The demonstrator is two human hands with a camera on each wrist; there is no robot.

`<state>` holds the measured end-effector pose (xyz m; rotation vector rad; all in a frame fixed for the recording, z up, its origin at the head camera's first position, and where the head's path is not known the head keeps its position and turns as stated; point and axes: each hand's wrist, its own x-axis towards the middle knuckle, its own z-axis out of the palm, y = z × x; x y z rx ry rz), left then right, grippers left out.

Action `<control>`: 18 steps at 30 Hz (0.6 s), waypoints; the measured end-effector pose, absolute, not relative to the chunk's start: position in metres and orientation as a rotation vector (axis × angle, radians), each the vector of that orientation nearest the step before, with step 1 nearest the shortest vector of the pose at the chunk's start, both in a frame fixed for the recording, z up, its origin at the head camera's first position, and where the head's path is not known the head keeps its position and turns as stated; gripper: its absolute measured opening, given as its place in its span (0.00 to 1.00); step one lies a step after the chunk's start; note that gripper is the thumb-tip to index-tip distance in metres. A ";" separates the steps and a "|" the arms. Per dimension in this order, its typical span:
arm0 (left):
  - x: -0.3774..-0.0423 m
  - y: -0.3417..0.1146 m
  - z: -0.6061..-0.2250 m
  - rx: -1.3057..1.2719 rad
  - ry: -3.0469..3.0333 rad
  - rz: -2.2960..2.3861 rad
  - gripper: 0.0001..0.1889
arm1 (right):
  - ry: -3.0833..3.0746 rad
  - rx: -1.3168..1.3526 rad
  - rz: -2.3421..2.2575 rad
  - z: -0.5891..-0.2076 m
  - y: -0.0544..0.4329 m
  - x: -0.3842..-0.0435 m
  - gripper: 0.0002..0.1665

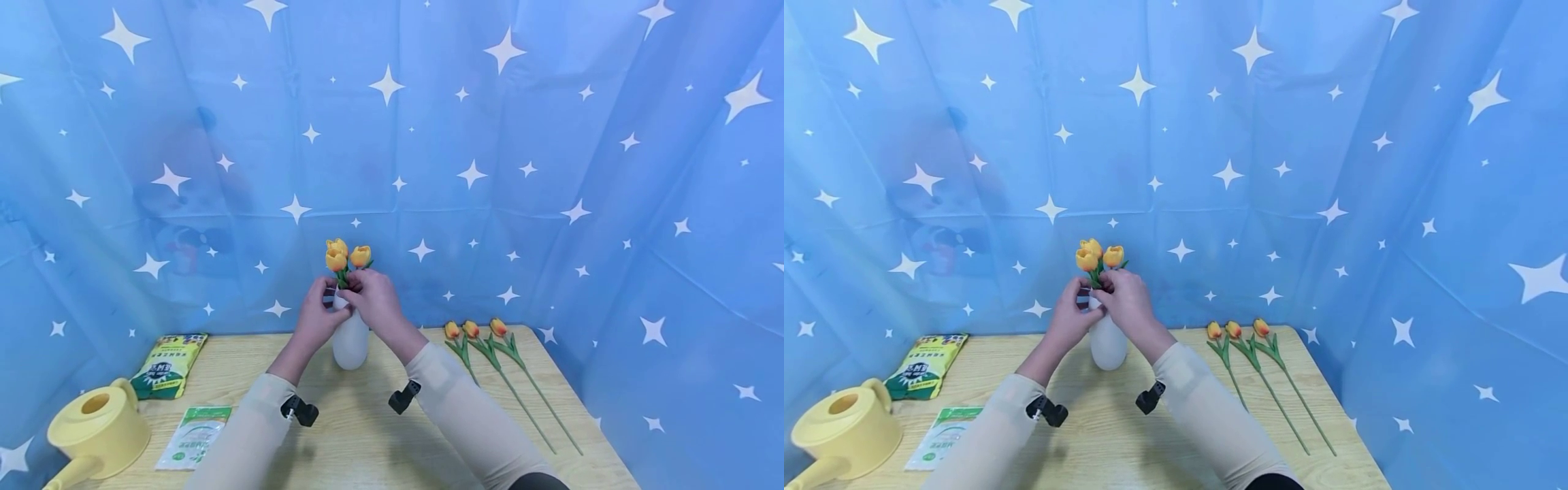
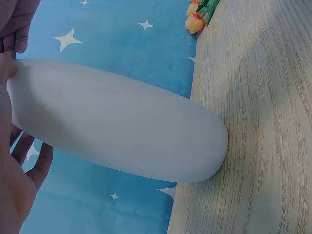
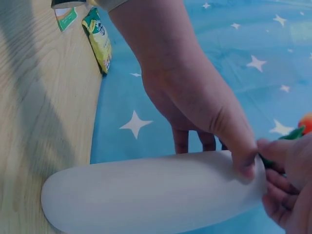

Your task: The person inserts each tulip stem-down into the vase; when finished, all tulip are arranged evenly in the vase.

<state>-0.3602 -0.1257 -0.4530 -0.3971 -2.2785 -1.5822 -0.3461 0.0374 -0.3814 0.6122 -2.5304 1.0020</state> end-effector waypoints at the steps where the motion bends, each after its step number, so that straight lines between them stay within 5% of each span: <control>1: -0.360 -0.126 -0.453 -0.398 -2.278 -1.581 0.25 | -2.525 0.613 1.018 -0.382 0.038 -0.346 0.13; 18: -0.360 -0.126 -0.455 -0.415 -2.269 -1.580 0.27 | -2.287 0.712 1.252 -0.388 0.065 -0.332 0.17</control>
